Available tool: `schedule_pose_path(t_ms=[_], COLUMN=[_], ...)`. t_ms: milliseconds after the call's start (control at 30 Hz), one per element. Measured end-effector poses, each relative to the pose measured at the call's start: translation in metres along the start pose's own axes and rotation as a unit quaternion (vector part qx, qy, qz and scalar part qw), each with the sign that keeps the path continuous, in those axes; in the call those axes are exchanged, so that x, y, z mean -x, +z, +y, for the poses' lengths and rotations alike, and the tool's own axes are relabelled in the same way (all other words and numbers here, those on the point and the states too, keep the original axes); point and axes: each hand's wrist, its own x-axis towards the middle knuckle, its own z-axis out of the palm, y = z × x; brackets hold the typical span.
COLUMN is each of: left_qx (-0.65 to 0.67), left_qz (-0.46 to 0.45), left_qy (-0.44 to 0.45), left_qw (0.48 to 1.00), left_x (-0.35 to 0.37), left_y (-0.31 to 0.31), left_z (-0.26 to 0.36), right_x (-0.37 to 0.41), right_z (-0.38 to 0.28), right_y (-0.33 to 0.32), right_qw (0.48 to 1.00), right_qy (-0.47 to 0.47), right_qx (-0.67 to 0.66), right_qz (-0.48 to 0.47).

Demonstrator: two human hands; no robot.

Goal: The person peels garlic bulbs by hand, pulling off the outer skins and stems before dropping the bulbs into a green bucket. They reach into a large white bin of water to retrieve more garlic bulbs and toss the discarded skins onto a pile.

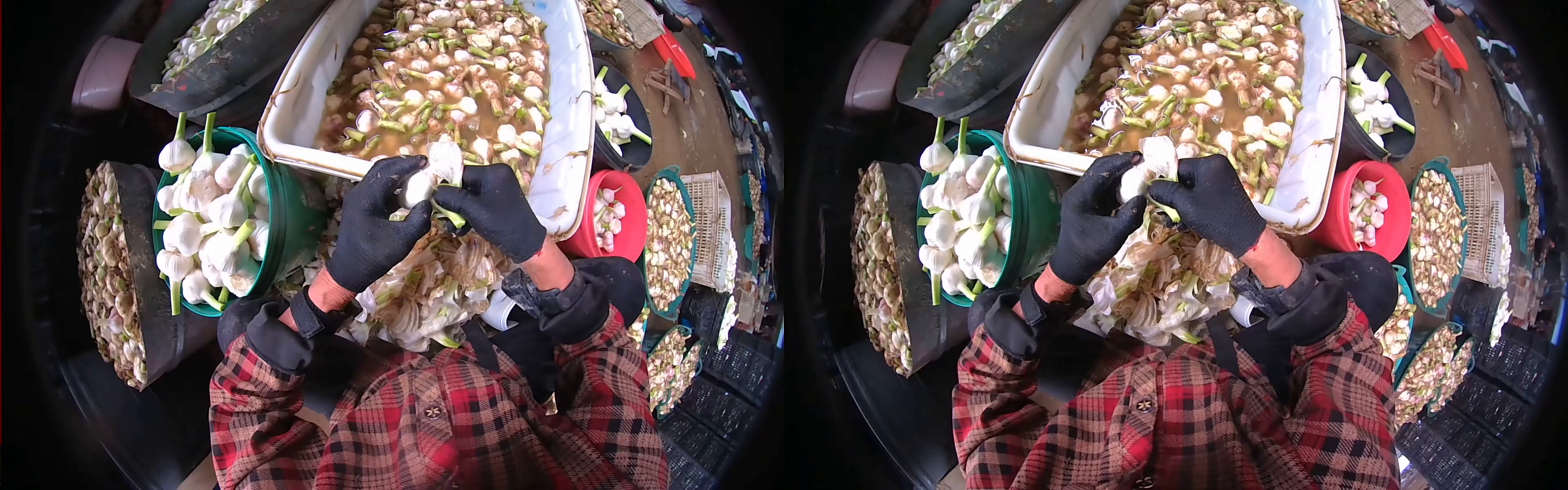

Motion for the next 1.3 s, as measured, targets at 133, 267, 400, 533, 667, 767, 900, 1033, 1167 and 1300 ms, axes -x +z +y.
schedule_pose_path(t_ms=[133,267,400,533,667,767,900,1033,1167,1300], left_qx=[0.008,0.204,0.276,-0.023,0.253,0.156,0.238,0.155,-0.126,-0.147], left_qz=[0.003,0.010,-0.019,-0.047,-0.049,-0.012,0.124,0.123,0.044,-0.073], left_qy=[-0.019,-0.136,-0.152,0.084,-0.151,-0.139,-0.185,-0.210,0.036,0.048], left_qw=[1.000,0.969,0.949,0.995,0.954,0.978,0.945,0.958,0.990,0.985], left_x=[0.000,-0.003,-0.004,-0.013,-0.010,-0.011,-0.017,-0.020,-0.011,0.005], left_y=[0.001,-0.002,-0.008,-0.018,-0.016,-0.016,-0.019,-0.019,0.000,0.017], left_z=[-0.003,0.014,0.017,0.011,0.023,0.012,-0.006,0.012,-0.004,0.003], right_x=[0.002,0.004,0.002,0.006,0.008,0.024,0.066,0.073,0.055,0.047], right_z=[0.005,-0.004,0.013,-0.002,0.009,-0.001,0.023,0.000,-0.023,-0.028], right_y=[0.003,-0.007,-0.010,-0.011,0.002,0.014,0.051,0.037,0.008,0.009], right_qw=[0.999,0.999,0.991,0.992,0.998,0.985,0.911,0.871,0.951,0.962], right_qy=[-0.027,0.022,0.042,0.081,-0.017,-0.137,-0.217,-0.231,-0.176,-0.188], right_qx=[0.020,-0.022,-0.127,-0.100,-0.041,0.088,0.110,0.287,0.249,0.168], right_qz=[0.015,-0.011,-0.006,-0.012,0.052,-0.055,-0.334,-0.324,0.047,0.110])
